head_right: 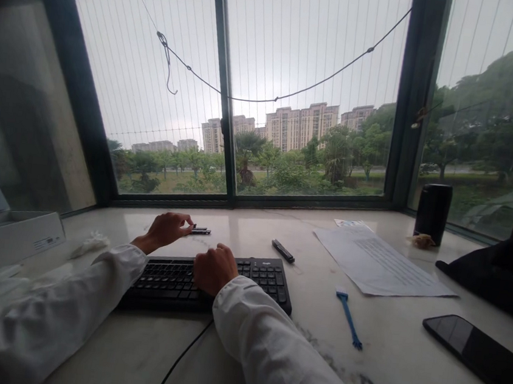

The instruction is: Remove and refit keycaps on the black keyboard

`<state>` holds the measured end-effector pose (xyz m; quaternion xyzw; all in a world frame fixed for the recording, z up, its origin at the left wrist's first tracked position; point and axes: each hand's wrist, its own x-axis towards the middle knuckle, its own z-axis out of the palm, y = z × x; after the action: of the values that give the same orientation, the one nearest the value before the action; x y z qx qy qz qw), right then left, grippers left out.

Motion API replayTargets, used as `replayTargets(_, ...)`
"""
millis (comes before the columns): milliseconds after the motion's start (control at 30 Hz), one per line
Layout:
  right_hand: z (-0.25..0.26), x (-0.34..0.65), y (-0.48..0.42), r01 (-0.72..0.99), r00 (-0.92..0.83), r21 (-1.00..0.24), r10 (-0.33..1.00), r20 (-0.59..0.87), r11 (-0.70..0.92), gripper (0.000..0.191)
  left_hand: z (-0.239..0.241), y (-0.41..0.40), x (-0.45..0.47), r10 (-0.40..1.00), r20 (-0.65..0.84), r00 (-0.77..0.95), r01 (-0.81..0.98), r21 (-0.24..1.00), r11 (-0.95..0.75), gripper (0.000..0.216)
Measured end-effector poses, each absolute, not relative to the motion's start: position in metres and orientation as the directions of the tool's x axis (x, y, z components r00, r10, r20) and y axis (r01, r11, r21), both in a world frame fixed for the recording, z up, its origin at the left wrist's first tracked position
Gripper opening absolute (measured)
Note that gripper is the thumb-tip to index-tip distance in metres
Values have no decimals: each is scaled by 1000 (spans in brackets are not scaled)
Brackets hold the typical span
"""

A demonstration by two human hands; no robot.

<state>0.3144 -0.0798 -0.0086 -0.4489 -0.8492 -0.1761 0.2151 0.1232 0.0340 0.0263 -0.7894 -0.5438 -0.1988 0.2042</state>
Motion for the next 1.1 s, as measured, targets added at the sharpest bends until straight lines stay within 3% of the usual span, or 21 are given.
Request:
replayTargets(200, -11, 315, -78, 861, -479, 126, 702, 527, 492, 36, 17, 9, 118, 713, 587, 383, 900, -65, -430, 18)
replayTargets(367, -14, 314, -76, 882, -449, 127, 729, 516, 453, 39, 0, 15, 102, 757, 449, 476, 856, -39, -515, 10)
replayTargets(467, -14, 313, -77, 883, -451, 131, 735, 506, 452, 40, -1, 19, 93, 800, 401, 446, 875, -9, -484, 12)
replayTargets(667, -12, 309, -78, 891, -442, 140, 753, 488, 432, 41, 1, 23, 78, 845, 453, 283, 949, -4, -315, 18)
replayTargets(867, -16, 308, -77, 891, -442, 142, 748, 496, 432, 40, -11, 28, 83, 810, 323, 489, 853, 16, -522, 27)
replayTargets(1100, -15, 306, -79, 896, -436, 145, 770, 467, 419, 40, -16, 30, 108, 749, 304, 588, 795, -51, -604, 26)
